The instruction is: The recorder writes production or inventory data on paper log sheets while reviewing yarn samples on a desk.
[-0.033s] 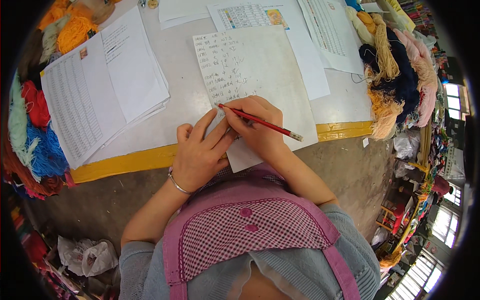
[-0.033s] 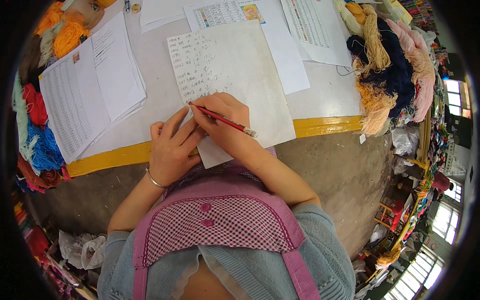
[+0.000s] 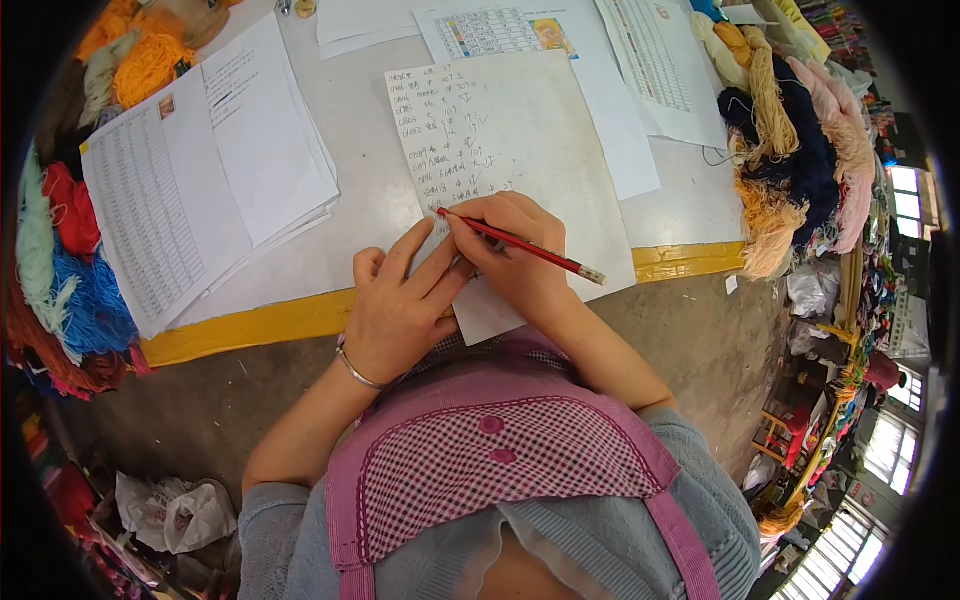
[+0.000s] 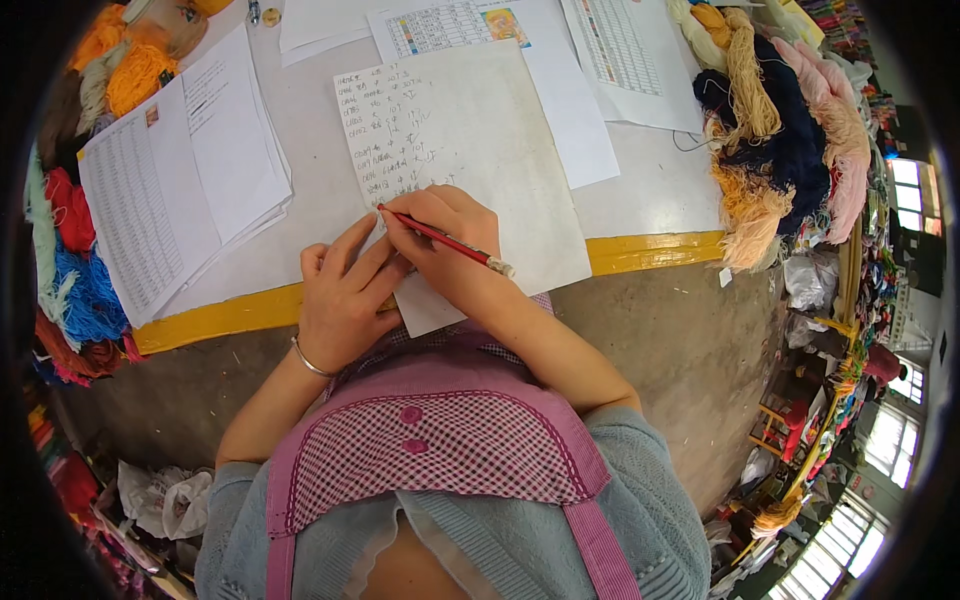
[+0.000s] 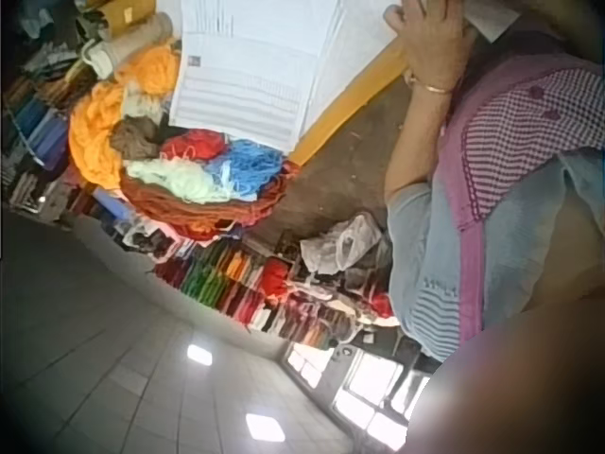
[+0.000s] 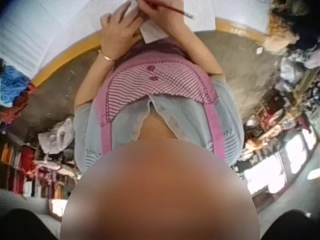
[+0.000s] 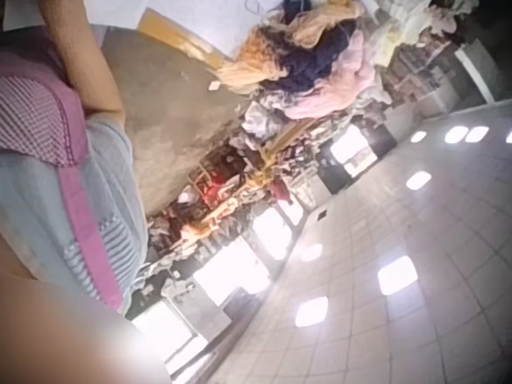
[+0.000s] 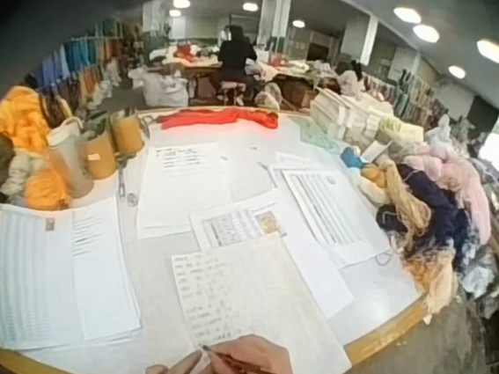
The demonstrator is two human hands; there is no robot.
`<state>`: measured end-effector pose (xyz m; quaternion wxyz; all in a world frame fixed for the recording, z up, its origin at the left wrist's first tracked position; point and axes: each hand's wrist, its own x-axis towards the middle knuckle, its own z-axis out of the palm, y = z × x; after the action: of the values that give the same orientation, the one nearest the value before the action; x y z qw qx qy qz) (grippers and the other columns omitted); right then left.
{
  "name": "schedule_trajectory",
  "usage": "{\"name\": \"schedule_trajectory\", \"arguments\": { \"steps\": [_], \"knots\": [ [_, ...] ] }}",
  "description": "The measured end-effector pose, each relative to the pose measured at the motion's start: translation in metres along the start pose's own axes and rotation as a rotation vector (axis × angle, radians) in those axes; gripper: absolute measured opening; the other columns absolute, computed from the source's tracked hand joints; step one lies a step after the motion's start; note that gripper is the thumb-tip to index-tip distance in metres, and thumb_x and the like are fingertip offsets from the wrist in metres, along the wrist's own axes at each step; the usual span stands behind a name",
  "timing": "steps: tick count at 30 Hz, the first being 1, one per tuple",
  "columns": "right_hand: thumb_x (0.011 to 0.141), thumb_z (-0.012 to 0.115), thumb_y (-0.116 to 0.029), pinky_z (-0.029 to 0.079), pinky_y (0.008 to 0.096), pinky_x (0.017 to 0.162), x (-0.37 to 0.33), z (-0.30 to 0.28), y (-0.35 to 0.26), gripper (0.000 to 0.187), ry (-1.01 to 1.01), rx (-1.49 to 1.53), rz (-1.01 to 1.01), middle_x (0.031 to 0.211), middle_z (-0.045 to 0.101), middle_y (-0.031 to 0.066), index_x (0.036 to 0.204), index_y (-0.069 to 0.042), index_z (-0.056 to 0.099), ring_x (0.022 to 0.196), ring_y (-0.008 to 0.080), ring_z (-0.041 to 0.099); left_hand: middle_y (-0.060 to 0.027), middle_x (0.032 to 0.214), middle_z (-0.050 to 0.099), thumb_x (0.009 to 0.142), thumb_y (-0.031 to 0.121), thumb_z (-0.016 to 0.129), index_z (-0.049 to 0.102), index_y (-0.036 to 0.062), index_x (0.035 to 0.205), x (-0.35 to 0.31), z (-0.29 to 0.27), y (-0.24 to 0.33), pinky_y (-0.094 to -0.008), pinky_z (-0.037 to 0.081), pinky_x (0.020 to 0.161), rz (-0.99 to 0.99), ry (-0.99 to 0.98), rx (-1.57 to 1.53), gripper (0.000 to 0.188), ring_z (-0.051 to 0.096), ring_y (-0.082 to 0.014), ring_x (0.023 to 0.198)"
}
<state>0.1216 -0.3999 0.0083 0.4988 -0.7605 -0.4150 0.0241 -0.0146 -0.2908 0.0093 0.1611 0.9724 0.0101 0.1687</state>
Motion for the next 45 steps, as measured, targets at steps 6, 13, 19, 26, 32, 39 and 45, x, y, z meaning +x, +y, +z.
{"name": "schedule_trajectory", "arguments": {
  "steps": [6, 13, 19, 26, 32, 39, 45],
  "knots": [
    [0.080, 0.074, -0.002, 0.049, 0.0256, 0.056, -0.002, -0.012, 0.004, 0.007, 0.044, -0.040, 0.017, 0.074, 0.066, 0.0053, 0.086, -0.004, 0.071, 0.062, 0.0141, 0.061, 0.0023, 0.134, 0.058, 0.061, 0.014, 0.075, 0.066, 0.0190, 0.119, 0.002, -0.004, 0.002, -0.0406, 0.033, 0.082, -0.005, -0.028, 0.018, 0.059, 0.051, -0.0226, 0.124],
    [0.082, 0.072, -0.002, 0.048, 0.0230, 0.060, -0.006, -0.043, 0.013, 0.006, 0.159, -0.065, 0.197, 0.080, 0.069, 0.0062, 0.088, -0.001, 0.071, 0.067, 0.0104, 0.060, 0.0022, 0.136, 0.058, 0.065, 0.020, 0.078, 0.066, 0.0196, 0.123, 0.004, -0.009, 0.003, -0.0390, 0.033, 0.086, -0.013, -0.062, 0.028, 0.060, 0.051, -0.0222, 0.123],
    [0.084, 0.071, -0.003, 0.048, 0.0228, 0.065, -0.005, -0.053, 0.018, 0.006, 0.132, -0.047, 0.257, 0.082, 0.069, 0.0054, 0.089, 0.000, 0.070, 0.071, 0.0090, 0.060, 0.0018, 0.136, 0.058, 0.067, 0.020, 0.078, 0.065, 0.0197, 0.125, 0.005, -0.007, 0.005, -0.0393, 0.033, 0.087, -0.018, -0.049, 0.023, 0.060, 0.051, -0.0224, 0.123],
    [0.086, 0.070, -0.004, 0.049, 0.0223, 0.070, -0.004, -0.054, 0.019, 0.007, 0.101, 0.049, 0.344, 0.082, 0.068, 0.0030, 0.091, 0.000, 0.068, 0.074, 0.0070, 0.059, 0.0018, 0.136, 0.058, 0.067, 0.020, 0.079, 0.064, 0.0198, 0.126, 0.004, -0.007, 0.006, -0.0392, 0.033, 0.088, -0.023, -0.058, 0.031, 0.060, 0.051, -0.0221, 0.124],
    [0.085, 0.070, -0.003, 0.048, 0.0218, 0.070, -0.002, -0.053, 0.023, 0.006, 0.053, 0.004, 0.262, 0.080, 0.067, 0.0030, 0.089, 0.000, 0.068, 0.074, 0.0070, 0.059, 0.0019, 0.135, 0.058, 0.067, 0.019, 0.078, 0.064, 0.0196, 0.126, 0.004, -0.007, 0.004, -0.0385, 0.033, 0.087, -0.019, -0.043, 0.034, 0.061, 0.051, -0.0218, 0.123],
    [0.086, 0.067, 0.000, 0.050, 0.0231, 0.068, 0.002, -0.058, 0.030, 0.003, 0.231, 0.136, 0.263, 0.082, 0.068, 0.0074, 0.089, 0.001, 0.067, 0.074, 0.0105, 0.064, 0.0016, 0.135, 0.058, 0.066, 0.018, 0.078, 0.064, 0.0192, 0.126, 0.005, -0.009, 0.004, -0.0381, 0.033, 0.086, -0.008, -0.047, 0.029, 0.062, 0.051, -0.0221, 0.123],
    [0.095, 0.061, -0.010, 0.051, 0.0267, 0.079, 0.007, -0.093, 0.040, 0.018, 0.297, 0.077, 0.281, 0.093, 0.068, 0.0094, 0.108, 0.002, 0.064, 0.086, 0.0144, 0.065, -0.0067, 0.139, 0.054, 0.067, 0.009, 0.072, 0.060, 0.0138, 0.129, 0.007, -0.028, 0.000, -0.0408, 0.035, 0.100, -0.118, -0.080, -0.377, 0.064, 0.047, -0.0280, 0.127]
  ]
}}
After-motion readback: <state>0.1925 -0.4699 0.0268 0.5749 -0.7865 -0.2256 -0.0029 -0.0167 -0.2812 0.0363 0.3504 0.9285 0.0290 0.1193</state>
